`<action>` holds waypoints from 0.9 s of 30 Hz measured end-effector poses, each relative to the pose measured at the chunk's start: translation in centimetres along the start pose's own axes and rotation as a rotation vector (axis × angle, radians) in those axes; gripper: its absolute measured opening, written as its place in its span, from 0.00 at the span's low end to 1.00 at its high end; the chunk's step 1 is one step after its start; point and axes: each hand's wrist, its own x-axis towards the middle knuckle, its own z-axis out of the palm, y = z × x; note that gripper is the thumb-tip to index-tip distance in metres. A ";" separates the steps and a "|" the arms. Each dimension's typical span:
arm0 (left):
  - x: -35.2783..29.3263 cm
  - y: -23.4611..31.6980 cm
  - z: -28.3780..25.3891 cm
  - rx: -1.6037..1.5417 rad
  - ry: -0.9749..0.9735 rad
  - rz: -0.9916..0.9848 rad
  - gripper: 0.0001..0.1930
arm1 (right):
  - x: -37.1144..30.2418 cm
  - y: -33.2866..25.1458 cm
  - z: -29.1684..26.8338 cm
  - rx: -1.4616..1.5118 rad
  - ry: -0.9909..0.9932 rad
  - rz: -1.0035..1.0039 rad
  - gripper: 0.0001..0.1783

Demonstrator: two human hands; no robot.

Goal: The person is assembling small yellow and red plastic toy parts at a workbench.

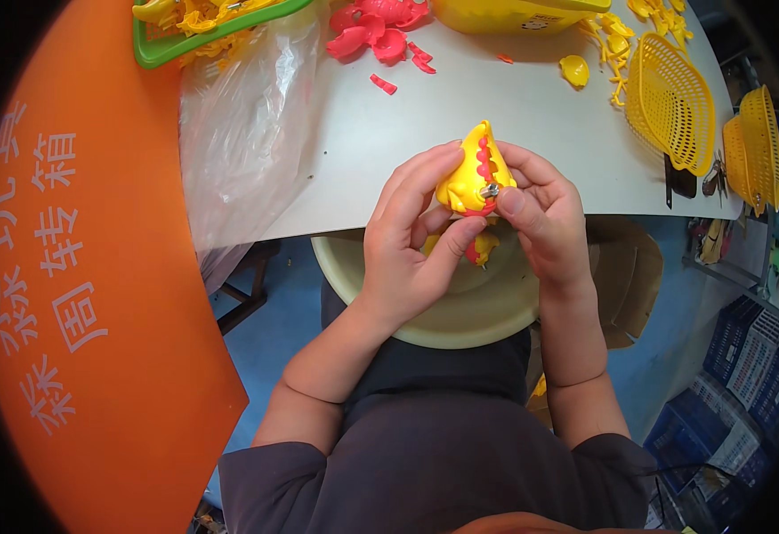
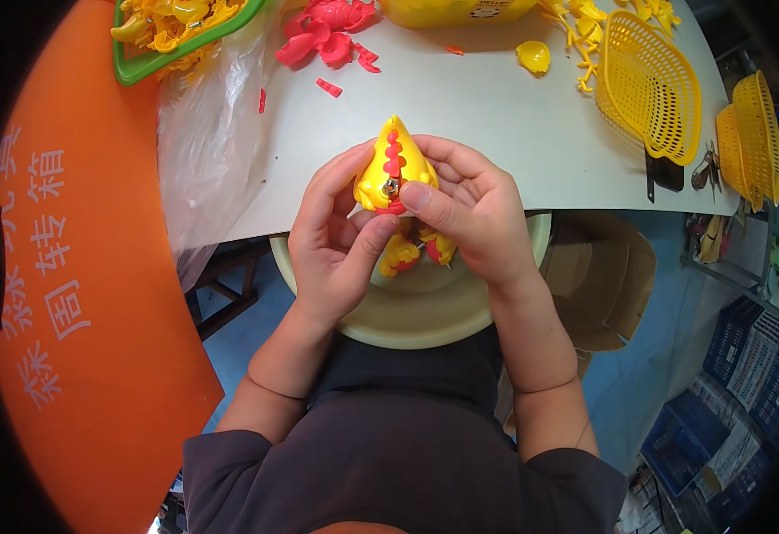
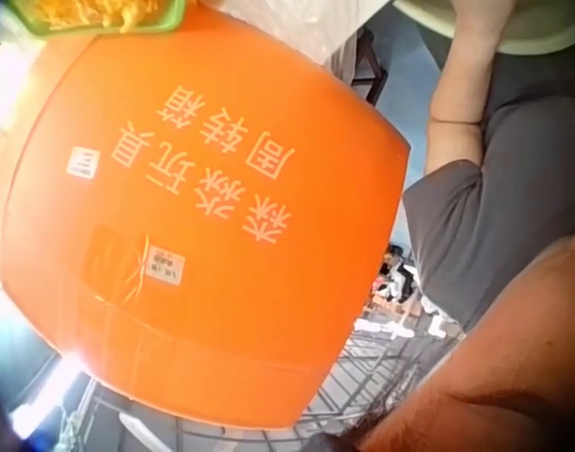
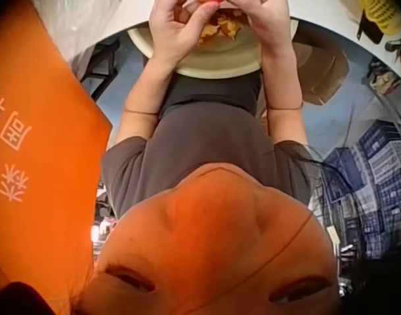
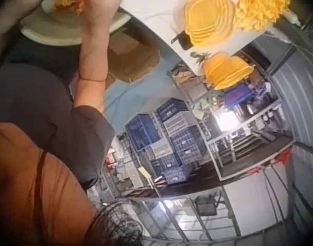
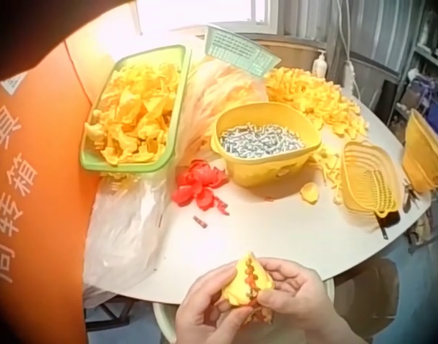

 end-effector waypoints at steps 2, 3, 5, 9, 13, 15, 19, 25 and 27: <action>0.0 -0.1 0.2 -0.005 0.010 0.000 0.29 | -0.2 0.2 0.1 0.005 0.006 0.004 0.37; 0.0 -0.1 0.3 -0.002 0.011 0.011 0.29 | -0.3 0.3 0.1 0.009 0.014 0.006 0.38; -0.1 -0.1 0.2 0.002 0.017 0.023 0.29 | -0.3 0.3 0.1 0.008 0.006 0.005 0.38; -0.2 0.6 0.4 0.119 -0.007 0.029 0.27 | -0.3 0.5 -0.4 0.041 -0.026 -0.003 0.40; -0.3 0.6 0.7 0.228 0.020 0.077 0.26 | -0.3 1.1 -0.3 0.209 -0.032 -0.084 0.34; -0.4 0.4 0.7 0.264 0.030 0.102 0.26 | -0.3 1.1 -0.2 0.179 -0.016 -0.082 0.35; -0.4 -0.3 1.0 0.271 0.126 0.178 0.27 | -0.3 1.1 -0.2 0.164 -0.041 -0.060 0.35; -0.2 0.9 0.4 0.376 0.063 0.119 0.26 | -0.4 1.9 -0.6 0.123 -0.066 -0.094 0.38; 0.3 1.8 0.2 0.426 0.017 0.121 0.25 | -0.6 2.5 -0.4 0.066 -0.047 -0.195 0.40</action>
